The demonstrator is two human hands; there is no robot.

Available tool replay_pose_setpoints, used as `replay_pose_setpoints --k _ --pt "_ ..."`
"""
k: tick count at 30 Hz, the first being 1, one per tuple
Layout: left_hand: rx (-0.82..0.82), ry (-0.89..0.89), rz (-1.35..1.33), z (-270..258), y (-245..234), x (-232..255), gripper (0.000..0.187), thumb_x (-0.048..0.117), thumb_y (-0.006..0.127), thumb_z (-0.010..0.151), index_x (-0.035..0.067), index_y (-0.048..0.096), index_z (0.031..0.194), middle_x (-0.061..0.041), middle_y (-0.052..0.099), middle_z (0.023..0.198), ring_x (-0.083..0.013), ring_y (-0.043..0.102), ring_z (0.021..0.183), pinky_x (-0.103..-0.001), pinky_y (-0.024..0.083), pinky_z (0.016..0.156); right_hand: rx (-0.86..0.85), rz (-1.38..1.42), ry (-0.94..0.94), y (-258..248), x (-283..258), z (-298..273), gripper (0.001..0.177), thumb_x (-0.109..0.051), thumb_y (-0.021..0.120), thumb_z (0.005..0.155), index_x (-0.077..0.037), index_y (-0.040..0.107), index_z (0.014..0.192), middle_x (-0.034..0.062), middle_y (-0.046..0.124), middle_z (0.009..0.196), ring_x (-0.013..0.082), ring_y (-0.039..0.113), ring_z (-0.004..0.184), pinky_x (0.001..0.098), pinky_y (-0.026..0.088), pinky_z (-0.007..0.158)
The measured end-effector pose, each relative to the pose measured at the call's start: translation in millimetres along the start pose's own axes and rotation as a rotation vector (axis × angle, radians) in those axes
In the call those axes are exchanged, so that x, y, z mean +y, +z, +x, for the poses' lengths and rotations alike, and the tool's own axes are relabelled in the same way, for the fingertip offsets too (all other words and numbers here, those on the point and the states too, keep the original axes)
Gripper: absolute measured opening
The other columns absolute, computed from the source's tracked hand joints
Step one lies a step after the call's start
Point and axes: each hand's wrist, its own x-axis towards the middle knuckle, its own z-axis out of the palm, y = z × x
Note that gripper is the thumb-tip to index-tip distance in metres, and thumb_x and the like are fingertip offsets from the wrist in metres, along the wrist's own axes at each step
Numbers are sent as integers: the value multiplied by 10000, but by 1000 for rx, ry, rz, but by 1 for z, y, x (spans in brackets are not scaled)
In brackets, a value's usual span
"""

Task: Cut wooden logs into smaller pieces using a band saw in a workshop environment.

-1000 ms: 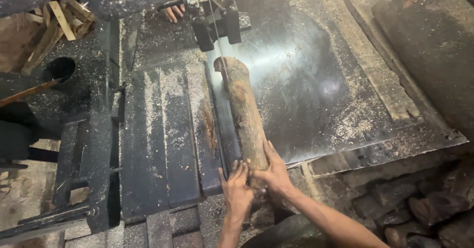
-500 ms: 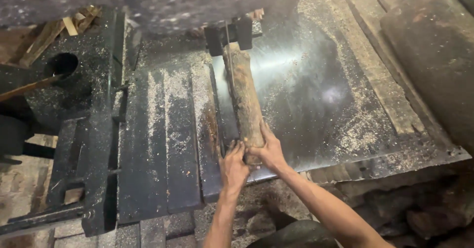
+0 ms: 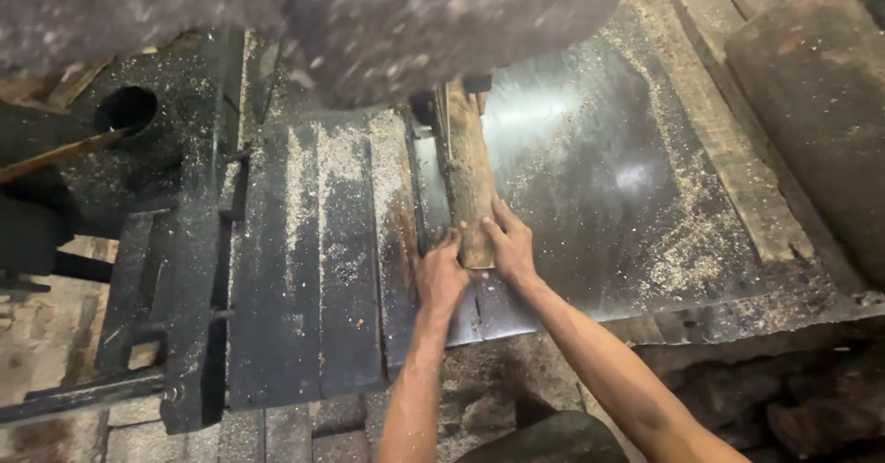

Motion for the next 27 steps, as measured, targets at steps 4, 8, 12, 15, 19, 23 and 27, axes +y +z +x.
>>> replay_pose_setpoints --k 4,8,12,15,19,23,27 --pt "76 71 27 12 -15 19 826 298 903 645 89 609 1389 -169 657 1303 -338 608 1233 -427 503 987 69 -40 -6 5 3 16 545 -230 629 919 41 575 1389 257 525 1485 301 504 1420 357 388 1161" --pt "90 20 112 23 -6 6 836 378 897 651 88 620 1385 -137 646 1387 -309 563 1377 -417 458 1112 101 -29 -19 14 12 43 519 -243 630 924 39 600 1359 252 567 1442 304 539 1391 356 404 1150" --pt "178 26 131 -7 -41 13 903 394 898 598 77 596 1388 -108 567 1466 -334 393 1451 -535 209 1203 104 -22 -58 20 13 69 504 -246 608 946 51 603 1353 258 585 1418 317 553 1376 360 402 1154" --pt "304 -9 206 -41 -64 -12 867 479 847 670 55 603 1386 -122 549 1489 -327 396 1459 -539 192 1234 104 -17 -72 27 6 99 498 -253 595 945 42 614 1345 254 605 1398 319 574 1352 361 414 1140" --pt "437 -127 391 -98 -86 -56 821 564 780 754 37 618 1361 -132 561 1483 -323 438 1440 -553 210 1226 111 9 -29 38 16 146 501 -282 557 941 0 630 1350 236 683 1303 320 661 1245 371 479 1069" --pt "517 -214 378 -112 -84 -68 774 534 753 820 3 614 1365 -164 571 1473 -337 457 1427 -548 247 1215 106 19 -22 57 51 213 500 -283 515 968 -7 616 1372 242 704 1262 346 678 1199 398 495 1039" --pt "562 -166 337 -109 -90 -63 670 445 734 859 -16 641 1337 -192 608 1429 -361 495 1400 -525 304 1202 220 -332 -327 38 151 270 403 -187 444 1021 7 602 1337 274 590 1464 398 580 1325 417 458 1121"
